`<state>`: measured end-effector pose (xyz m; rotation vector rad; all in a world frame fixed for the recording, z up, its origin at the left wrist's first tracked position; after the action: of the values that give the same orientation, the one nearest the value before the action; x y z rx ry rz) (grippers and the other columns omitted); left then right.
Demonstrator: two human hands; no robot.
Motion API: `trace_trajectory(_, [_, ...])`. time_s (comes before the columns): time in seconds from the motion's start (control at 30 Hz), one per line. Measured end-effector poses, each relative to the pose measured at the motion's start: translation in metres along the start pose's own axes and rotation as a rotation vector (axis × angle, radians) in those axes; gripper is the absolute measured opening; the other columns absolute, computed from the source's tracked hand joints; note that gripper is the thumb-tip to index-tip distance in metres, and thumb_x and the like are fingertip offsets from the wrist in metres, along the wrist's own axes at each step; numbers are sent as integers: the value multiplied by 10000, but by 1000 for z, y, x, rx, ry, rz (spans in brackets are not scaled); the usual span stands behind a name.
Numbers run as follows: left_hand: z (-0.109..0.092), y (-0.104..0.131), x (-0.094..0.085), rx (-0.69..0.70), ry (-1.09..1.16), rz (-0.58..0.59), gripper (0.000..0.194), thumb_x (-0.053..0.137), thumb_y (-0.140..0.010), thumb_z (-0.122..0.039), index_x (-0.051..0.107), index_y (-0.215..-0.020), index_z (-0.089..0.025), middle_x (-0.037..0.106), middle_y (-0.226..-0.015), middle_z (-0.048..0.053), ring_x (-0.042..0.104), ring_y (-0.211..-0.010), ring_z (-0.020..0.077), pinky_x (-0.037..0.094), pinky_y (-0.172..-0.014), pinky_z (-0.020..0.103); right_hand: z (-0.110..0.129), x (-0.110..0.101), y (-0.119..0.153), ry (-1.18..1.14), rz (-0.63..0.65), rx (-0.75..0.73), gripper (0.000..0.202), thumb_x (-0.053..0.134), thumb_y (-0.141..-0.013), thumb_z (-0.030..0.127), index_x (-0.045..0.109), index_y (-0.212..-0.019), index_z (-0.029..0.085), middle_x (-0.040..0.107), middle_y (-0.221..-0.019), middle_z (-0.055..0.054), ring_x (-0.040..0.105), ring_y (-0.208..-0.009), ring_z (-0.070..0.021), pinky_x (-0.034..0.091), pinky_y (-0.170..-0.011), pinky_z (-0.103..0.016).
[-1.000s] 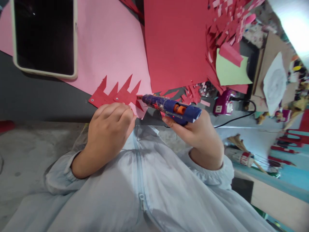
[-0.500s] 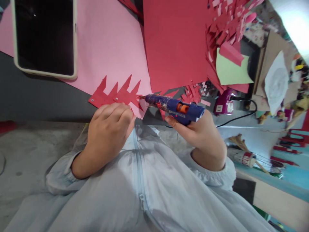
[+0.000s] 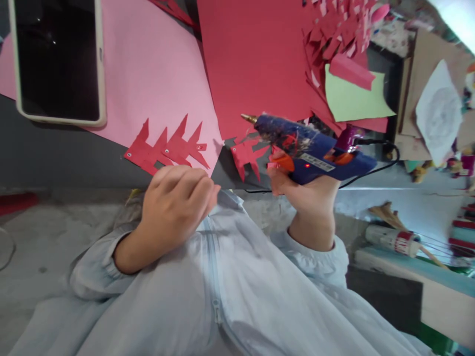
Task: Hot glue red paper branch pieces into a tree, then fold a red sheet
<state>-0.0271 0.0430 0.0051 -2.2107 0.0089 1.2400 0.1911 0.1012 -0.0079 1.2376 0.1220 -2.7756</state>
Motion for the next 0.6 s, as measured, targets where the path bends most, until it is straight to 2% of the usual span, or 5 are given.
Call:
trace_trajectory(0.1, [-25,-8,22,163,33,45,41,607,-917,-207,617,-904,-170,735,-896,45,671,-856,191,517,-751,336,-7,-11,0,-139,-174,99,292,765,-738,412,538,-649,252,546,-499,37,495,-368,-145,447,-366,-317])
trace_trajectory(0.17, [-41,-12,39,265,27,89,102,556,-942,-185,641,-929,-130,742,-940,72,672,-856,193,516,-716,324,-11,-10,-3,-134,-159,133,302,795,-710,412,552,-636,249,562,-484,31,519,-373,-154,472,-379,-321])
trace_trajectory(0.27, [-52,-17,55,308,-32,73,156,514,-952,-134,661,-992,-101,746,-1060,106,684,-926,196,530,-750,316,-16,-9,-7,-62,-138,137,246,770,-752,418,603,-696,246,645,-557,-9,561,-407,-169,495,-408,-339])
trace_trajectory(0.5, [-61,-14,61,334,-125,20,175,535,-927,-92,698,-981,-59,761,-1033,145,709,-984,205,561,-843,306,-5,-1,-23,136,-166,12,156,666,-852,391,667,-940,262,746,-811,-73,698,-722,-246,554,-663,-404])
trace_trajectory(0.6, [-63,-12,61,355,-142,29,183,530,-923,-72,699,-989,-46,758,-1054,166,717,-989,218,572,-844,317,-6,0,-31,252,-245,-25,204,633,-870,416,653,-1014,272,744,-894,-92,702,-840,-283,538,-718,-433])
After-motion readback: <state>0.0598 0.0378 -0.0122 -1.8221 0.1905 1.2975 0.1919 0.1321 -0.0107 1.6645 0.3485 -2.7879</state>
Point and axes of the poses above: each hand's wrist, its own y-axis away from the middle knuckle, its own x-axis out of the palm, z = x × y, the point moved 7 cm from there along -y, towards the middle knuckle
